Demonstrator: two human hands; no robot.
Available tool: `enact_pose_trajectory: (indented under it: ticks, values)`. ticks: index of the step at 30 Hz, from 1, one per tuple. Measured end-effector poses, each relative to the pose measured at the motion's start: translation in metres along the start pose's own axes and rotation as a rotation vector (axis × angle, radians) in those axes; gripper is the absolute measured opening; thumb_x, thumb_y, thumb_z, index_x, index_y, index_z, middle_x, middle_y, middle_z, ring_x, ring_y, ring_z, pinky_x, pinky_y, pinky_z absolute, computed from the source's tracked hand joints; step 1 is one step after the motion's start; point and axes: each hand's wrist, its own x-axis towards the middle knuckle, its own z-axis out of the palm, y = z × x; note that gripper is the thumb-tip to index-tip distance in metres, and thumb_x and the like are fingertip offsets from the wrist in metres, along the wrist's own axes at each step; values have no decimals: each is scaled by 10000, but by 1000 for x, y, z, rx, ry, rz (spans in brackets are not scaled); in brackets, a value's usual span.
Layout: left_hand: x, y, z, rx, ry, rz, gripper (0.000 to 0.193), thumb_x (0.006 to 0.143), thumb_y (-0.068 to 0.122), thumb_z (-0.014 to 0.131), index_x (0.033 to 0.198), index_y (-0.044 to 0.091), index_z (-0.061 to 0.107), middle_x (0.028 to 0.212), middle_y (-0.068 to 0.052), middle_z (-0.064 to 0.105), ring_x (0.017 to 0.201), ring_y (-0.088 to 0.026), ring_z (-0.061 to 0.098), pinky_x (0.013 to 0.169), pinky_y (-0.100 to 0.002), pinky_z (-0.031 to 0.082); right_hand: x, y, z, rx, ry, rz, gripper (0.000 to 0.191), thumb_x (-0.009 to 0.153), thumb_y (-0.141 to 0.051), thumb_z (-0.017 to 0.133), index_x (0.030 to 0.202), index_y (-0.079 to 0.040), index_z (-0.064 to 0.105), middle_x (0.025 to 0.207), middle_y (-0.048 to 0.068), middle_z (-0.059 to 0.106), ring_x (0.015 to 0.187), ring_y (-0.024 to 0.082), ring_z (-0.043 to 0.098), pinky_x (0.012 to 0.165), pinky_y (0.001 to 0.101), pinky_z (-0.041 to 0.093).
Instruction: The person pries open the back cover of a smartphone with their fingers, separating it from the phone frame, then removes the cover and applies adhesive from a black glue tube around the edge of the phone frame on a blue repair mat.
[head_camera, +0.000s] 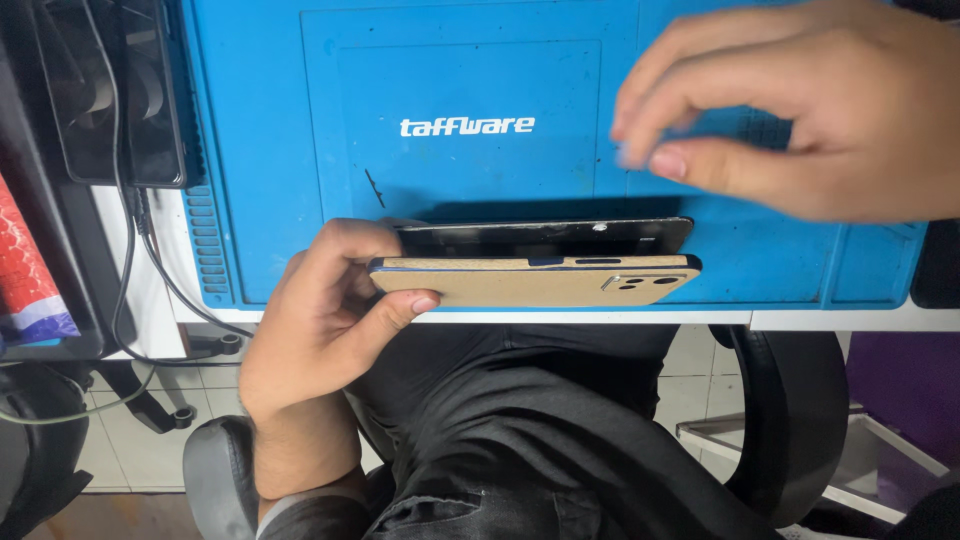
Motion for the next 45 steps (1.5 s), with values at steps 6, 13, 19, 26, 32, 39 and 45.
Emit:
enact_pose_trajectory:
  ticks: [6,13,19,26,32,39,45]
  values:
    - [1,0,4,-65,19,-51,292,1015,2,705,1207,-7,486,994,-72,624,897,-61,600,720,-216,522,-2,2,13,158,-231,309,224,854,-314,731,1025,-216,839,850,-33,817,700,106,722,550,266,585]
    - [2,3,3,5,13,-48,320,997,8,711,1212,-19,475,951,-62,608,822,-44,558,641,-194,455,1,2,16,171,-255,326,248,830,-335,761,1035,-221,840,845,-33,819,699,93,708,538,262,604]
    - [2,4,4,16,36,-70,317,994,15,720,1202,-12,483,912,-48,614,780,-33,554,613,-195,454,-2,2,15,127,-257,300,276,825,-324,768,1065,-204,831,899,-18,815,756,97,730,621,267,623]
    - [3,5,5,19,27,-42,320,1000,12,719,1210,-14,480,921,-51,613,788,-35,544,620,-195,441,-8,6,13,127,-323,309,295,838,-292,756,1119,-239,828,1033,-30,822,868,121,735,753,284,634]
    - [2,6,4,38,36,-70,328,978,17,728,1194,-12,483,905,-47,618,739,-21,534,574,-188,421,-11,11,15,155,-334,220,326,838,-261,735,1153,-234,813,1105,-26,802,889,121,724,762,278,630]
    - [2,6,6,6,42,-74,321,987,12,726,1198,-9,485,914,-49,608,766,-25,527,595,-191,426,-13,14,15,164,-332,231,317,859,-281,741,1165,-234,809,1058,-31,796,853,104,726,722,265,622]
    - [2,7,5,6,39,-71,323,985,3,724,1199,-10,483,919,-48,612,773,-29,532,601,-195,430,-14,15,18,204,-331,250,277,873,-293,734,1130,-238,821,1019,-45,777,788,98,716,659,264,581]
